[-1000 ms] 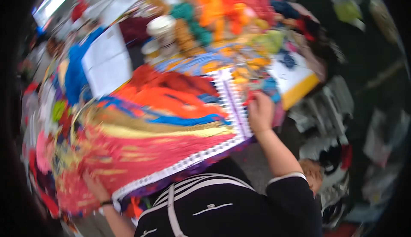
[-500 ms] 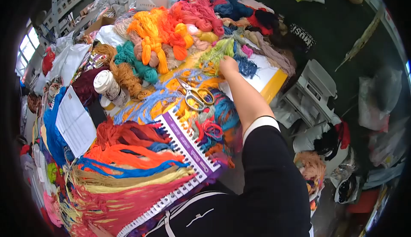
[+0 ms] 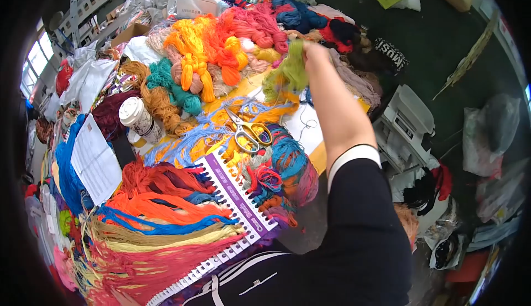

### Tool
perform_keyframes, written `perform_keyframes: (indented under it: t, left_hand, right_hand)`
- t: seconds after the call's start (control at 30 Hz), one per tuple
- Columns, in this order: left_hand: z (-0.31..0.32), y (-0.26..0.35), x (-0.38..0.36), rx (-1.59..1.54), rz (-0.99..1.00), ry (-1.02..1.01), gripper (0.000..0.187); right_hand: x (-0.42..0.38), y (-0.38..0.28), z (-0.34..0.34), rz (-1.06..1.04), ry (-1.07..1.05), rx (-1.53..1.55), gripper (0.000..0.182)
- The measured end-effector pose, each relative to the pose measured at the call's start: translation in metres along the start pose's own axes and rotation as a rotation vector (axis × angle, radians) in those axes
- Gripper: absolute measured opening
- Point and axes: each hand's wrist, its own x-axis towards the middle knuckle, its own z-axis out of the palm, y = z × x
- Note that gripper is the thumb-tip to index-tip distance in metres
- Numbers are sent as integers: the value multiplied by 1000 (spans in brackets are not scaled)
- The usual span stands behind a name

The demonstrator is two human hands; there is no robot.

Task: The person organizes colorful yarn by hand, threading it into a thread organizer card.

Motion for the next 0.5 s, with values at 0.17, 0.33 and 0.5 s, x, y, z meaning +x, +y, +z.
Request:
perform_keyframes:
  t: [0.17, 0.33, 0.5]
  left_hand:
    - [-10, 13, 0, -42, 24, 38, 47]
    - [-14, 19, 2, -70, -2, 72, 46]
    - [54, -60, 4, -79, 15, 72, 48]
  right_hand:
    - [-107, -126, 62, -289, -423, 58, 10]
    - [-238, -143, 53, -236, -880, -175, 26]
    - [-282, -97, -9, 205, -872, -1471, 41]
